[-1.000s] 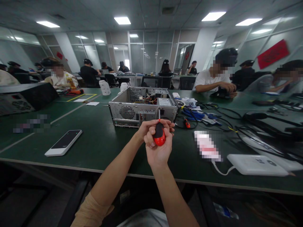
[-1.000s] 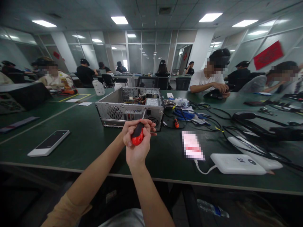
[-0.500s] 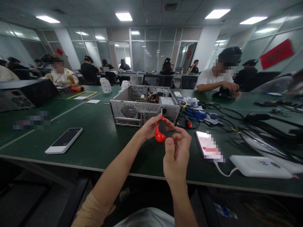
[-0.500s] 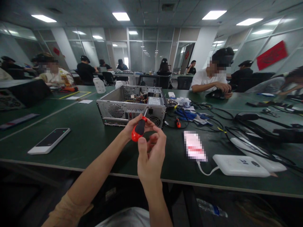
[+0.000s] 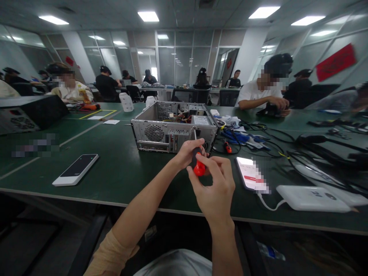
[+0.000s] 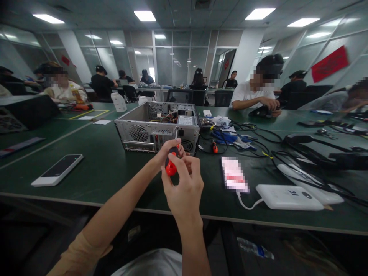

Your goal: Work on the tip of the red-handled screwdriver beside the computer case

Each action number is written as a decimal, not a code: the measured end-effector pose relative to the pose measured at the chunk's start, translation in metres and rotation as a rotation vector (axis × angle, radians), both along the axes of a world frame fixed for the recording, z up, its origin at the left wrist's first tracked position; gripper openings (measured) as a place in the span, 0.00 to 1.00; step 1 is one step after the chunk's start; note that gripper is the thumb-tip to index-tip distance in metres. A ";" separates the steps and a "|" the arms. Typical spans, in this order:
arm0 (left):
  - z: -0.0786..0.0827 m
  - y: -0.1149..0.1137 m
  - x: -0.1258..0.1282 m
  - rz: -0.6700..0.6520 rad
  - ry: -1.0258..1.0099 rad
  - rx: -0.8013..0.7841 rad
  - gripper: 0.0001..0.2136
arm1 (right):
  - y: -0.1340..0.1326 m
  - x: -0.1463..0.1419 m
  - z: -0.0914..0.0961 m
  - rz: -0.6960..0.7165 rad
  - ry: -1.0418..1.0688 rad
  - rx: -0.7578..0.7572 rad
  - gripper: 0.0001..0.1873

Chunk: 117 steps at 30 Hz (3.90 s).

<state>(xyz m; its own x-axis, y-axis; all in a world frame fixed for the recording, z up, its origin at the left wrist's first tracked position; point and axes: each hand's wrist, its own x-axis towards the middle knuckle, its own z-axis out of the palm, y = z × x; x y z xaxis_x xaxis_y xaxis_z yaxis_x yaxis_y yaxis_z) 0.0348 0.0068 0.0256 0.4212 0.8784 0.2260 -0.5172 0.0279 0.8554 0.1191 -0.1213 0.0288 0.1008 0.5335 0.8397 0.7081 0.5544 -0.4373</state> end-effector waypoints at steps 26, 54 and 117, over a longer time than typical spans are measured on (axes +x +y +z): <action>-0.011 0.001 -0.006 -0.205 0.015 -0.037 0.19 | 0.000 0.006 0.004 -0.049 0.213 -0.402 0.24; -0.010 0.001 -0.014 -0.194 0.056 -0.058 0.18 | 0.013 -0.005 -0.009 0.303 0.744 -0.683 0.28; -0.005 0.001 -0.021 -0.214 -0.147 -0.092 0.07 | 0.023 -0.001 0.005 1.110 1.640 -0.710 0.14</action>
<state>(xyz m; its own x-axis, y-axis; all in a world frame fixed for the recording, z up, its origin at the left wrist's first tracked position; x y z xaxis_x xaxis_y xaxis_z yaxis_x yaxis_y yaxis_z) 0.0141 0.0081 0.0206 0.5682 0.7923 0.2224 -0.6099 0.2240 0.7602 0.1182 -0.0980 0.0335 -0.1500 0.9887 0.0067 -0.8862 -0.1314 -0.4442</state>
